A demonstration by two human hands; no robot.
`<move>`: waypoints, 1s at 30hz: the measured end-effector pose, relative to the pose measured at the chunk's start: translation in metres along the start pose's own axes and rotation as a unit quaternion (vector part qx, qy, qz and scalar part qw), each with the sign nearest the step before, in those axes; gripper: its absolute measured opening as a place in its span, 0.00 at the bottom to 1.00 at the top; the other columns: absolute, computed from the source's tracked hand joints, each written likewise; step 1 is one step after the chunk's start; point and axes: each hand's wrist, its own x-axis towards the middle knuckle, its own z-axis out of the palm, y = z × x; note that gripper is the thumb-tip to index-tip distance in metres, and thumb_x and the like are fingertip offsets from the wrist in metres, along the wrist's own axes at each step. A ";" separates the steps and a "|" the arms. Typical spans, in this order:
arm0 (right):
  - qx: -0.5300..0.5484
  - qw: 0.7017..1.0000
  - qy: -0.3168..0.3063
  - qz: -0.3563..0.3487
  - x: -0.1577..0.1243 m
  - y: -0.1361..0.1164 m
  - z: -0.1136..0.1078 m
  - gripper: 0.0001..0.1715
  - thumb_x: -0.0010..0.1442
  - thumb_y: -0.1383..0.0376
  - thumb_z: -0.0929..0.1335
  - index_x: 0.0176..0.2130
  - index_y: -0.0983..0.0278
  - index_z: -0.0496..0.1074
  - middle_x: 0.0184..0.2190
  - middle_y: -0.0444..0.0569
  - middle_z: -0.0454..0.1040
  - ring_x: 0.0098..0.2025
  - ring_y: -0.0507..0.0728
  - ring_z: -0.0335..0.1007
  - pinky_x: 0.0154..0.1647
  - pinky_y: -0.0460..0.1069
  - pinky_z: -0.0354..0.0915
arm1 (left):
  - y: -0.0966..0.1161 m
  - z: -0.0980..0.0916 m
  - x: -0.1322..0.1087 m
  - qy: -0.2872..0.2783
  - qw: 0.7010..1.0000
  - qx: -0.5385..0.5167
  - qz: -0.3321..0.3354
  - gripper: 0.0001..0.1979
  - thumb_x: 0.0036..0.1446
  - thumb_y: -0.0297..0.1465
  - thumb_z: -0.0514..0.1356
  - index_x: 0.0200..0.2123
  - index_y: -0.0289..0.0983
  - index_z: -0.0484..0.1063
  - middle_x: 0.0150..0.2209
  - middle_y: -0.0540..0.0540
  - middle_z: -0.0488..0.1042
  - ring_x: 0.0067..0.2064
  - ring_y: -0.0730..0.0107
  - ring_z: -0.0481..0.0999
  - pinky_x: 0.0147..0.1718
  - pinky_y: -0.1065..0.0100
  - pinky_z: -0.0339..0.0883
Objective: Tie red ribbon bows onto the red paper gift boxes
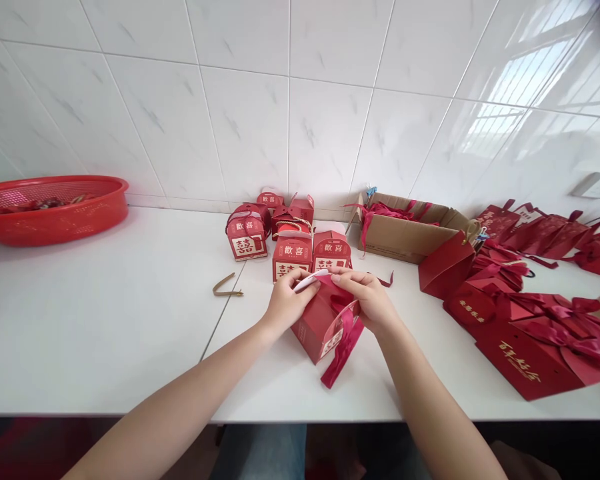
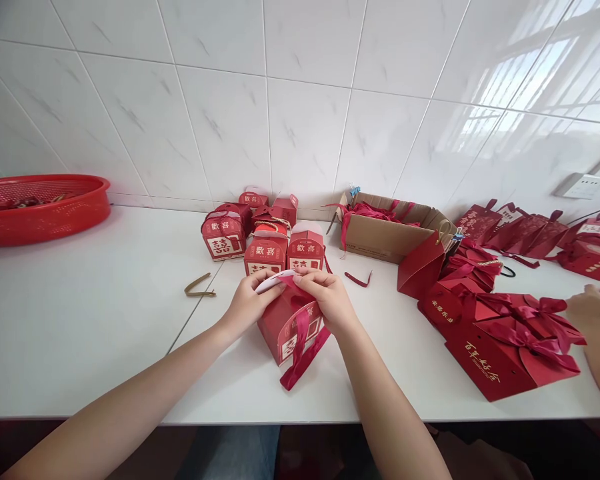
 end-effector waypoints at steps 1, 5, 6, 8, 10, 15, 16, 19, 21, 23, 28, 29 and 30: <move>0.000 1.000 0.000 0.002 0.000 0.000 0.000 0.11 0.45 0.57 0.76 0.25 0.62 0.79 0.48 0.49 0.73 0.42 0.57 0.70 0.39 0.50 0.67 | 0.000 0.000 0.000 -0.001 1.000 0.000 -0.001 0.11 0.50 0.39 0.62 0.27 0.37 0.68 0.27 0.52 0.69 0.31 0.70 0.67 0.30 0.71 0.58; 0.006 1.000 -0.010 0.007 -0.001 0.000 0.001 0.10 0.45 0.58 0.76 0.25 0.62 0.79 0.48 0.48 0.73 0.42 0.57 0.70 0.38 0.49 0.66 | 0.000 0.000 -0.001 -0.003 1.000 0.005 -0.009 0.11 0.50 0.38 0.62 0.28 0.37 0.67 0.27 0.52 0.68 0.31 0.71 0.67 0.30 0.71 0.58; 0.008 1.000 -0.013 0.009 -0.001 -0.001 0.001 0.10 0.45 0.58 0.76 0.26 0.62 0.79 0.47 0.48 0.74 0.41 0.57 0.71 0.38 0.50 0.66 | 0.000 0.000 -0.001 -0.005 1.000 0.006 -0.011 0.11 0.51 0.38 0.62 0.28 0.37 0.68 0.27 0.52 0.69 0.31 0.70 0.67 0.30 0.71 0.58; 0.009 1.000 -0.012 0.013 -0.001 -0.001 0.002 0.10 0.45 0.58 0.76 0.27 0.61 0.80 0.46 0.48 0.75 0.41 0.58 0.71 0.36 0.50 0.66 | 0.000 0.000 -0.001 -0.008 1.000 0.008 -0.012 0.10 0.51 0.38 0.62 0.29 0.37 0.68 0.28 0.51 0.70 0.32 0.70 0.67 0.31 0.71 0.58; 0.009 1.000 -0.010 0.014 -0.001 -0.001 0.002 0.10 0.44 0.58 0.76 0.28 0.61 0.80 0.45 0.48 0.76 0.40 0.58 0.71 0.35 0.50 0.66 | -0.001 0.000 -0.001 -0.006 1.000 0.011 -0.009 0.10 0.51 0.37 0.62 0.30 0.37 0.68 0.28 0.51 0.69 0.32 0.70 0.67 0.31 0.71 0.58; 0.006 1.000 -0.007 0.006 -0.001 -0.001 0.001 0.09 0.45 0.58 0.76 0.26 0.61 0.79 0.45 0.48 0.75 0.40 0.57 0.71 0.37 0.50 0.66 | -0.002 0.000 -0.001 -0.005 1.000 0.007 -0.009 0.09 0.51 0.37 0.62 0.29 0.37 0.68 0.27 0.52 0.68 0.31 0.71 0.66 0.30 0.72 0.57; 0.005 1.000 -0.007 0.005 0.000 0.000 0.001 0.09 0.45 0.58 0.76 0.26 0.61 0.79 0.45 0.48 0.75 0.40 0.57 0.71 0.38 0.50 0.66 | -0.002 0.000 -0.001 -0.005 1.000 0.005 -0.008 0.10 0.51 0.37 0.62 0.29 0.37 0.68 0.27 0.52 0.68 0.31 0.71 0.66 0.30 0.71 0.57; 0.004 1.000 -0.005 0.005 0.000 0.001 0.001 0.10 0.45 0.57 0.76 0.26 0.61 0.79 0.45 0.49 0.75 0.41 0.57 0.70 0.39 0.50 0.66 | -0.002 0.000 -0.001 -0.004 1.000 0.008 -0.009 0.10 0.52 0.37 0.61 0.29 0.37 0.67 0.28 0.52 0.69 0.32 0.71 0.67 0.31 0.71 0.58; 0.002 1.000 -0.002 0.009 0.000 0.000 0.001 0.10 0.45 0.57 0.76 0.26 0.61 0.79 0.45 0.49 0.74 0.41 0.57 0.70 0.40 0.51 0.65 | -0.001 0.000 -0.001 -0.004 1.000 0.014 -0.008 0.09 0.52 0.37 0.61 0.29 0.37 0.67 0.28 0.51 0.69 0.32 0.70 0.67 0.31 0.71 0.58; -0.006 1.000 -0.003 0.010 0.000 0.000 0.001 0.10 0.45 0.57 0.76 0.25 0.61 0.79 0.46 0.49 0.73 0.42 0.58 0.70 0.41 0.51 0.65 | -0.001 0.001 -0.002 -0.006 1.000 0.018 0.000 0.08 0.53 0.36 0.60 0.29 0.37 0.67 0.29 0.51 0.69 0.33 0.70 0.68 0.32 0.70 0.59; -0.044 0.998 -0.043 0.016 -0.002 -0.003 0.001 0.12 0.46 0.56 0.75 0.21 0.61 0.78 0.48 0.48 0.73 0.43 0.59 0.70 0.44 0.52 0.64 | -0.001 0.003 -0.006 -0.014 0.999 0.032 0.028 0.06 0.54 0.33 0.58 0.32 0.39 0.62 0.31 0.53 0.67 0.33 0.71 0.66 0.32 0.71 0.59; -0.049 0.997 -0.049 0.020 -0.002 -0.003 0.001 0.11 0.46 0.56 0.75 0.22 0.61 0.78 0.48 0.48 0.73 0.44 0.59 0.70 0.44 0.52 0.64 | -0.001 0.003 -0.006 -0.021 0.999 0.035 0.032 0.06 0.55 0.33 0.58 0.32 0.39 0.61 0.31 0.53 0.65 0.33 0.72 0.65 0.32 0.71 0.58; -0.052 0.997 -0.055 0.022 -0.002 -0.003 0.002 0.11 0.46 0.56 0.75 0.22 0.61 0.78 0.49 0.47 0.73 0.44 0.59 0.70 0.45 0.52 0.65 | -0.001 0.003 -0.006 -0.029 0.998 0.038 0.036 0.07 0.55 0.33 0.57 0.32 0.39 0.60 0.31 0.53 0.64 0.33 0.72 0.64 0.32 0.71 0.58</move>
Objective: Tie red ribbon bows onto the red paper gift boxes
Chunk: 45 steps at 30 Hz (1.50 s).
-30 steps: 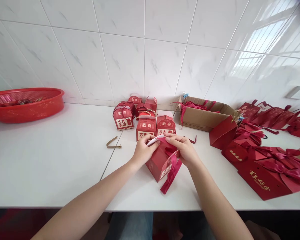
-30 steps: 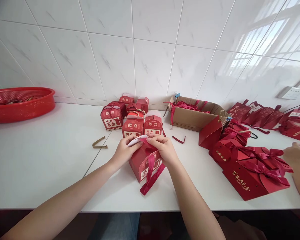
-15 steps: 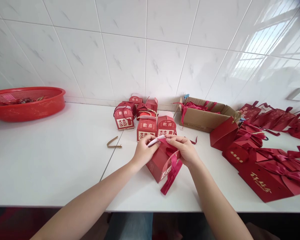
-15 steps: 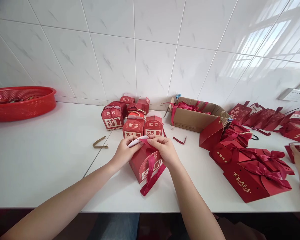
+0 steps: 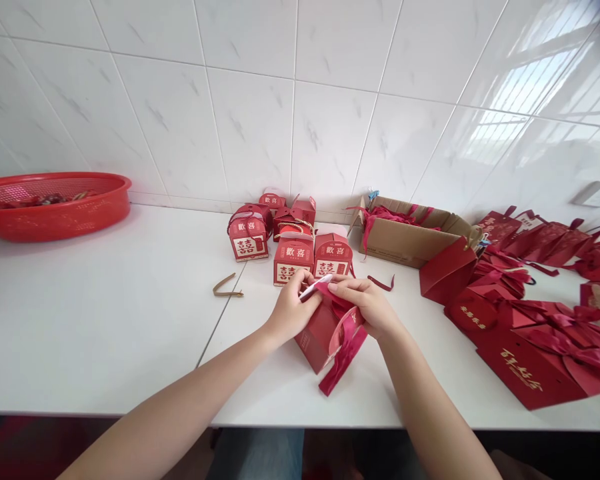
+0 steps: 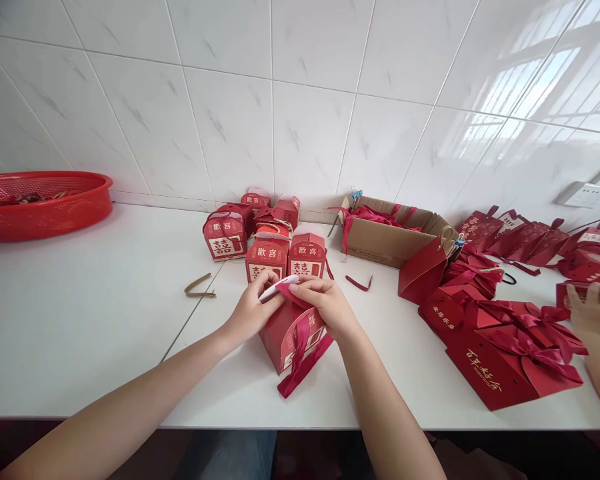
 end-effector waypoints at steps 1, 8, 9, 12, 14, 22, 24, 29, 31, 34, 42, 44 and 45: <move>-0.002 1.000 -0.005 0.001 0.000 0.000 0.000 0.11 0.46 0.56 0.75 0.23 0.61 0.79 0.49 0.47 0.73 0.44 0.59 0.70 0.45 0.52 0.65 | 0.000 0.000 0.000 -0.007 1.000 0.002 0.004 0.07 0.55 0.33 0.57 0.32 0.39 0.59 0.31 0.53 0.64 0.33 0.72 0.64 0.32 0.70 0.58; -0.033 0.999 0.002 -0.007 -0.001 -0.001 0.001 0.11 0.45 0.51 0.73 0.23 0.54 0.79 0.46 0.44 0.77 0.48 0.65 0.71 0.42 0.57 0.66 | -0.003 -0.003 -0.001 -0.045 0.998 -0.010 0.036 0.06 0.54 0.30 0.54 0.30 0.39 0.56 0.30 0.53 0.58 0.32 0.71 0.59 0.34 0.68 0.55; -0.036 0.999 0.002 -0.007 -0.001 -0.001 0.000 0.11 0.44 0.51 0.73 0.23 0.54 0.78 0.46 0.44 0.77 0.49 0.65 0.71 0.42 0.57 0.66 | -0.003 -0.004 -0.002 -0.055 0.997 -0.022 0.044 0.06 0.53 0.29 0.54 0.29 0.39 0.56 0.29 0.53 0.57 0.32 0.71 0.58 0.34 0.68 0.55; -0.055 0.998 -0.006 -0.011 -0.002 -0.002 0.000 0.11 0.45 0.50 0.72 0.23 0.52 0.78 0.45 0.43 0.77 0.50 0.64 0.71 0.45 0.58 0.65 | -0.006 -0.007 -0.002 -0.084 0.993 -0.061 0.062 0.08 0.56 0.32 0.53 0.29 0.39 0.55 0.29 0.53 0.55 0.31 0.71 0.56 0.33 0.67 0.53; -0.067 0.998 -0.007 -0.019 -0.001 -0.001 -0.001 0.11 0.46 0.50 0.71 0.24 0.52 0.79 0.45 0.42 0.77 0.51 0.63 0.71 0.47 0.58 0.65 | -0.007 -0.007 -0.002 -0.087 0.991 -0.078 0.072 0.12 0.60 0.38 0.51 0.28 0.39 0.54 0.29 0.52 0.54 0.31 0.70 0.55 0.33 0.67 0.53; -0.065 0.997 -0.022 -0.043 0.001 0.007 -0.006 0.10 0.47 0.50 0.72 0.30 0.48 0.79 0.48 0.42 0.75 0.51 0.65 0.70 0.47 0.61 0.66 | -0.003 -0.006 0.000 -0.048 0.991 -0.119 0.026 0.15 0.60 0.36 0.49 0.23 0.38 0.51 0.25 0.52 0.53 0.30 0.70 0.55 0.33 0.67 0.54; -0.065 0.996 -0.029 -0.044 0.002 0.009 -0.007 0.11 0.46 0.50 0.72 0.32 0.47 0.79 0.48 0.42 0.75 0.52 0.67 0.69 0.46 0.62 0.66 | 0.000 -0.007 0.000 -0.043 0.993 -0.111 0.023 0.14 0.58 0.34 0.50 0.22 0.38 0.52 0.24 0.52 0.53 0.29 0.70 0.55 0.32 0.68 0.53; -0.068 0.994 -0.028 -0.076 0.004 0.013 -0.010 0.13 0.44 0.50 0.72 0.35 0.39 0.78 0.42 0.43 0.78 0.55 0.67 0.67 0.43 0.61 0.66 | 0.003 -0.009 0.002 -0.034 0.991 -0.132 -0.002 0.14 0.57 0.37 0.53 0.22 0.38 0.57 0.24 0.53 0.56 0.28 0.72 0.56 0.29 0.69 0.53; -0.066 0.994 -0.025 -0.084 0.006 0.014 -0.011 0.16 0.43 0.49 0.72 0.36 0.39 0.77 0.41 0.44 0.79 0.55 0.68 0.67 0.43 0.62 0.66 | 0.004 -0.011 0.003 -0.032 0.986 -0.165 -0.024 0.13 0.57 0.37 0.54 0.22 0.37 0.59 0.24 0.53 0.57 0.27 0.73 0.56 0.28 0.70 0.53; -0.052 0.996 -0.026 -0.061 0.006 0.014 -0.011 0.13 0.45 0.49 0.72 0.34 0.40 0.78 0.43 0.43 0.78 0.54 0.67 0.68 0.44 0.61 0.66 | 0.004 -0.014 0.005 -0.020 0.972 -0.231 -0.045 0.13 0.56 0.35 0.55 0.22 0.37 0.60 0.23 0.53 0.59 0.26 0.74 0.58 0.26 0.71 0.53; 0.030 0.999 0.018 -0.014 0.006 0.010 -0.005 0.15 0.47 0.49 0.72 0.34 0.53 0.78 0.47 0.46 0.76 0.52 0.66 0.69 0.46 0.60 0.64 | 0.001 -0.026 0.017 -0.037 0.861 -0.489 -0.133 0.09 0.53 0.32 0.58 0.23 0.37 0.64 0.24 0.51 0.68 0.26 0.73 0.68 0.27 0.70 0.64; 0.047 0.998 0.024 -0.024 0.008 0.012 -0.005 0.13 0.49 0.51 0.72 0.33 0.55 0.77 0.48 0.46 0.76 0.54 0.64 0.67 0.50 0.58 0.62 | 0.001 -0.030 0.021 -0.018 0.841 -0.521 -0.142 0.06 0.53 0.30 0.58 0.24 0.36 0.66 0.27 0.50 0.71 0.28 0.73 0.71 0.29 0.70 0.67; 0.059 0.997 0.025 -0.034 0.009 0.012 -0.006 0.12 0.50 0.53 0.71 0.32 0.56 0.76 0.49 0.46 0.75 0.55 0.63 0.66 0.52 0.57 0.61 | 0.002 -0.032 0.022 -0.005 0.833 -0.533 -0.147 0.05 0.53 0.28 0.58 0.25 0.36 0.66 0.27 0.49 0.72 0.28 0.73 0.72 0.29 0.70 0.67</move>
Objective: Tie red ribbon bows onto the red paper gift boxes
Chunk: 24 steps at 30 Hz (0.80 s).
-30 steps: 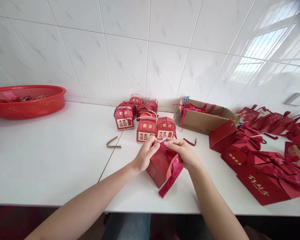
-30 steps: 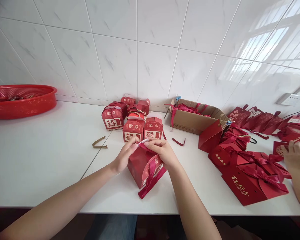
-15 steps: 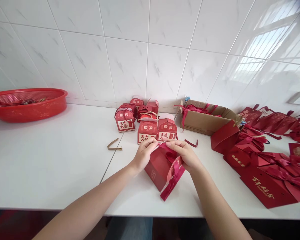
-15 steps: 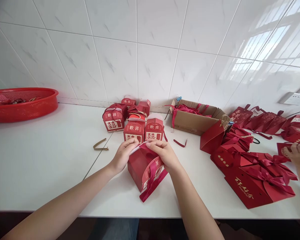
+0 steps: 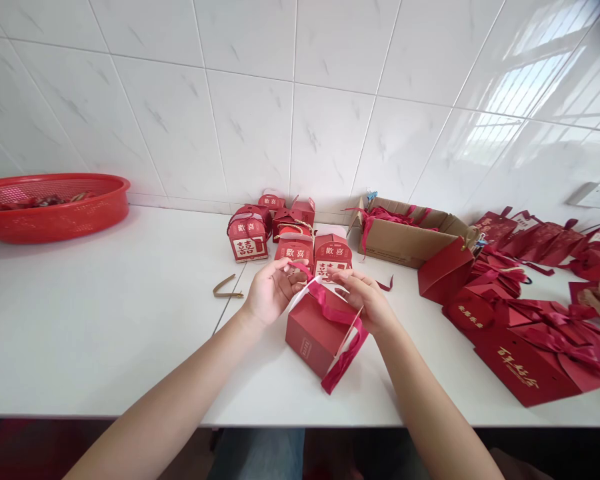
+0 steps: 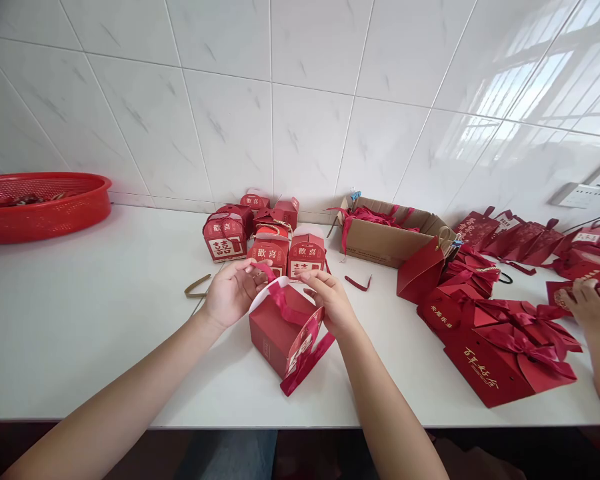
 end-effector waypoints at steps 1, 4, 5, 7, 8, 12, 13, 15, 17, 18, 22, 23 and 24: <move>0.012 1.000 -0.002 -0.011 0.001 0.001 -0.001 0.11 0.51 0.54 0.71 0.31 0.57 0.76 0.50 0.46 0.74 0.55 0.63 0.66 0.53 0.57 0.60 | 0.003 0.000 0.001 0.013 1.000 -0.015 0.000 0.05 0.53 0.28 0.58 0.25 0.36 0.66 0.26 0.50 0.71 0.29 0.73 0.73 0.28 0.71 0.67; 0.037 0.998 -0.037 -0.040 0.003 0.000 -0.002 0.12 0.51 0.54 0.70 0.34 0.57 0.75 0.52 0.47 0.72 0.55 0.62 0.66 0.55 0.56 0.59 | 0.010 -0.001 0.003 0.033 0.998 -0.044 0.005 0.08 0.56 0.28 0.56 0.24 0.37 0.64 0.24 0.49 0.70 0.32 0.72 0.76 0.25 0.74 0.67; 0.037 0.996 -0.063 -0.047 0.003 -0.001 -0.002 0.16 0.51 0.52 0.69 0.38 0.56 0.75 0.53 0.47 0.72 0.56 0.62 0.65 0.55 0.56 0.59 | 0.012 -0.002 0.003 0.033 0.998 -0.047 0.016 0.09 0.57 0.28 0.55 0.24 0.37 0.64 0.26 0.48 0.71 0.35 0.71 0.77 0.26 0.75 0.68; 0.028 0.989 -0.128 -0.061 0.002 -0.004 -0.004 0.28 0.49 0.47 0.69 0.49 0.53 0.71 0.55 0.47 0.69 0.59 0.62 0.62 0.58 0.57 0.56 | 0.016 -0.004 0.005 0.028 0.997 -0.051 0.047 0.10 0.59 0.28 0.54 0.24 0.36 0.63 0.32 0.46 0.74 0.42 0.70 0.77 0.31 0.75 0.71; 0.020 0.984 -0.162 -0.067 0.002 -0.005 -0.005 0.36 0.48 0.45 0.69 0.54 0.52 0.68 0.56 0.47 0.68 0.61 0.63 0.59 0.60 0.58 0.54 | 0.017 -0.005 0.005 0.024 0.996 -0.053 0.060 0.10 0.60 0.28 0.54 0.24 0.36 0.62 0.35 0.45 0.75 0.45 0.69 0.77 0.34 0.74 0.72; -0.020 0.960 -0.269 -0.077 0.004 -0.002 -0.016 0.52 0.41 0.44 0.73 0.62 0.52 0.58 0.60 0.49 0.64 0.64 0.63 0.52 0.63 0.59 0.47 | 0.022 -0.009 0.007 0.020 0.993 -0.083 0.078 0.10 0.62 0.30 0.52 0.27 0.36 0.63 0.40 0.41 0.76 0.52 0.63 0.74 0.39 0.70 0.74; -0.025 0.954 -0.289 -0.078 0.005 -0.001 -0.019 0.54 0.40 0.45 0.74 0.62 0.51 0.58 0.60 0.48 0.62 0.65 0.63 0.51 0.63 0.59 0.47 | 0.022 -0.010 0.007 0.019 0.992 -0.094 0.079 0.11 0.63 0.30 0.52 0.27 0.36 0.64 0.41 0.41 0.76 0.53 0.62 0.74 0.40 0.70 0.74; -0.028 0.945 -0.315 -0.079 0.008 0.003 -0.026 0.56 0.38 0.47 0.76 0.62 0.50 0.58 0.61 0.48 0.61 0.65 0.63 0.51 0.64 0.58 0.47 | 0.023 -0.011 0.008 0.016 0.990 -0.111 0.080 0.12 0.63 0.30 0.50 0.27 0.36 0.63 0.42 0.40 0.75 0.54 0.62 0.73 0.41 0.71 0.74; -0.035 0.947 -0.311 -0.071 0.011 0.006 -0.030 0.57 0.36 0.48 0.77 0.62 0.50 0.58 0.62 0.48 0.60 0.65 0.63 0.51 0.63 0.59 0.47 | 0.024 -0.012 0.008 0.012 0.990 -0.111 0.082 0.12 0.63 0.30 0.50 0.27 0.36 0.63 0.42 0.40 0.75 0.55 0.62 0.72 0.42 0.71 0.73; -0.040 0.950 -0.302 -0.063 0.012 0.007 -0.030 0.57 0.36 0.48 0.77 0.62 0.51 0.59 0.62 0.48 0.59 0.64 0.63 0.51 0.63 0.59 0.48 | 0.024 -0.013 0.008 0.008 0.991 -0.105 0.082 0.11 0.63 0.30 0.51 0.26 0.36 0.62 0.42 0.41 0.75 0.55 0.62 0.72 0.43 0.70 0.72; -0.059 0.963 -0.258 -0.055 0.013 0.007 -0.025 0.53 0.35 0.48 0.77 0.59 0.52 0.64 0.65 0.48 0.54 0.63 0.65 0.53 0.62 0.59 0.52 | 0.021 -0.014 0.007 -0.019 0.995 -0.051 0.080 0.06 0.54 0.32 0.58 0.30 0.37 0.64 0.44 0.42 0.74 0.53 0.59 0.72 0.45 0.64 0.71; -0.062 0.966 -0.244 -0.063 0.012 0.007 -0.022 0.51 0.36 0.50 0.78 0.58 0.52 0.64 0.64 0.49 0.56 0.63 0.64 0.54 0.61 0.59 0.53 | 0.019 -0.013 0.007 -0.023 0.996 -0.022 0.085 0.05 0.51 0.31 0.59 0.31 0.37 0.65 0.44 0.43 0.74 0.52 0.59 0.73 0.45 0.63 0.70; -0.065 0.969 -0.228 -0.072 0.011 0.007 -0.019 0.48 0.37 0.51 0.78 0.57 0.52 0.65 0.62 0.49 0.59 0.62 0.63 0.55 0.61 0.58 0.53 | 0.017 -0.013 0.006 -0.022 0.996 0.018 0.088 0.08 0.46 0.28 0.59 0.33 0.37 0.66 0.44 0.44 0.73 0.50 0.60 0.73 0.44 0.63 0.69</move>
